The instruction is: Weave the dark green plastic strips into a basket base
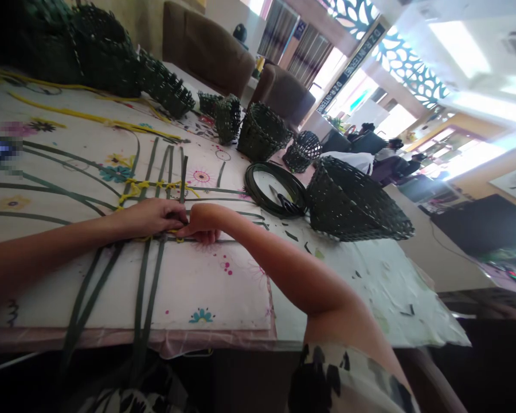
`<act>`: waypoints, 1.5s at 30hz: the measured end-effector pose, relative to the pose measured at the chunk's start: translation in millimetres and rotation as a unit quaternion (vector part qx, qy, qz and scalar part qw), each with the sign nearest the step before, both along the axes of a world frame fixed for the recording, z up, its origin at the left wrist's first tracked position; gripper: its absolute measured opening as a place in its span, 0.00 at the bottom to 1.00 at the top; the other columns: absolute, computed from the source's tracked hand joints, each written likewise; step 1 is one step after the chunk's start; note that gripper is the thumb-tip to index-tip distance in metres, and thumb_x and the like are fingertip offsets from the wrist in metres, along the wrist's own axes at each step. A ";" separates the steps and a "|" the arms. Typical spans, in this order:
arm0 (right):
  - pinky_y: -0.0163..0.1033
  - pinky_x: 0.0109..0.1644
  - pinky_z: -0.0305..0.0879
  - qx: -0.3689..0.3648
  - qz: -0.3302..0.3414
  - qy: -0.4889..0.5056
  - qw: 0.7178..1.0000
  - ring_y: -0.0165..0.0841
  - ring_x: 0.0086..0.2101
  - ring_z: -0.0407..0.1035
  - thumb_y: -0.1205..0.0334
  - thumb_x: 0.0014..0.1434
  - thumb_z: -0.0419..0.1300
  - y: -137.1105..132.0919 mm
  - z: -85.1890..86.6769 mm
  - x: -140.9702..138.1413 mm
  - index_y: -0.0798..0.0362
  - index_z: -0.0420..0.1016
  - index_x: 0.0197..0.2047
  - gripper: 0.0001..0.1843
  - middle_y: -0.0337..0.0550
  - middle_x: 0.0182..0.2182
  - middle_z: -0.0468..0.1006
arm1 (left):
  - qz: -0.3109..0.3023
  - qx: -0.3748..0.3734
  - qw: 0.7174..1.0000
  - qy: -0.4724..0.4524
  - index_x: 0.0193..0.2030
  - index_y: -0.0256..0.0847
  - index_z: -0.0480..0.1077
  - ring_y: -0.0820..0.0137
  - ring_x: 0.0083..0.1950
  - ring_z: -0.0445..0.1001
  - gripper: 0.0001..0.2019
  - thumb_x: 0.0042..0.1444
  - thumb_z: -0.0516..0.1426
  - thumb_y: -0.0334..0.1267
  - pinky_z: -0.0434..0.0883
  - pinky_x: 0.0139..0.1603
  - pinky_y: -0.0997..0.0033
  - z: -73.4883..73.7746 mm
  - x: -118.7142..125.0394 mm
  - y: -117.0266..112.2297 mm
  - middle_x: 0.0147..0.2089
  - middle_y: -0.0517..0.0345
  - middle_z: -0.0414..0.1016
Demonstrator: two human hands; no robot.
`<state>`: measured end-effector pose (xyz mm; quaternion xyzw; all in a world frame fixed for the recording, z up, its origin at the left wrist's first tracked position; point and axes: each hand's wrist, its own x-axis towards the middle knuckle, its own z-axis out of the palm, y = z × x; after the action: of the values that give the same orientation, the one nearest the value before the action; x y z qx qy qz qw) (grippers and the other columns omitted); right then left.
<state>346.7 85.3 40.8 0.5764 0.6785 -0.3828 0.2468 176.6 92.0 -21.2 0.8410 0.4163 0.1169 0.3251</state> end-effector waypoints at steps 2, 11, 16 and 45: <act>0.39 0.30 0.73 -0.030 0.036 -0.031 0.998 0.33 0.20 0.72 0.43 0.70 0.65 5.7 0.5 -5.3 0.58 0.77 0.23 0.31 0.43 0.17 0.75 | -0.004 0.007 1.000 -0.012 0.43 0.46 0.81 0.61 0.48 0.82 0.11 0.56 0.60 0.40 0.73 0.49 0.68 -0.8 -0.1 -0.9 0.45 0.58 0.86; 0.40 0.31 0.70 -0.042 0.197 -0.086 0.976 0.34 0.20 0.71 0.47 0.76 0.57 17.0 1.7 -15.3 0.57 0.79 0.23 0.33 0.44 0.17 0.76 | 0.001 0.007 1.000 -0.013 0.46 0.45 0.79 0.58 0.50 0.83 0.11 0.59 0.59 0.41 0.73 0.48 0.65 -3.7 -4.0 -4.7 0.49 0.55 0.87; 0.38 0.34 0.66 -0.018 0.210 -0.072 0.975 0.31 0.20 0.68 0.52 0.72 0.63 17.3 1.5 -21.5 0.56 0.80 0.22 0.28 0.41 0.15 0.73 | 0.025 0.037 0.998 0.050 0.59 0.42 0.72 0.53 0.53 0.83 0.17 0.66 0.54 0.39 0.74 0.47 0.62 2.0 -0.6 -9.0 0.54 0.45 0.85; 0.38 0.34 0.48 0.199 0.027 0.075 0.977 0.29 0.26 0.60 0.50 0.65 0.68 -23.3 -9.3 15.1 0.53 0.73 0.24 0.21 0.32 0.18 0.64 | -0.003 0.015 0.999 0.040 0.58 0.40 0.75 0.60 0.40 0.78 0.24 0.57 0.58 0.48 0.69 0.42 0.66 0.0 -3.9 2.5 0.41 0.52 0.82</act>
<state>361.7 62.1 31.5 0.5650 0.7731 -0.2755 0.0855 172.7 94.5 -21.2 0.8514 0.4243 0.0883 0.2954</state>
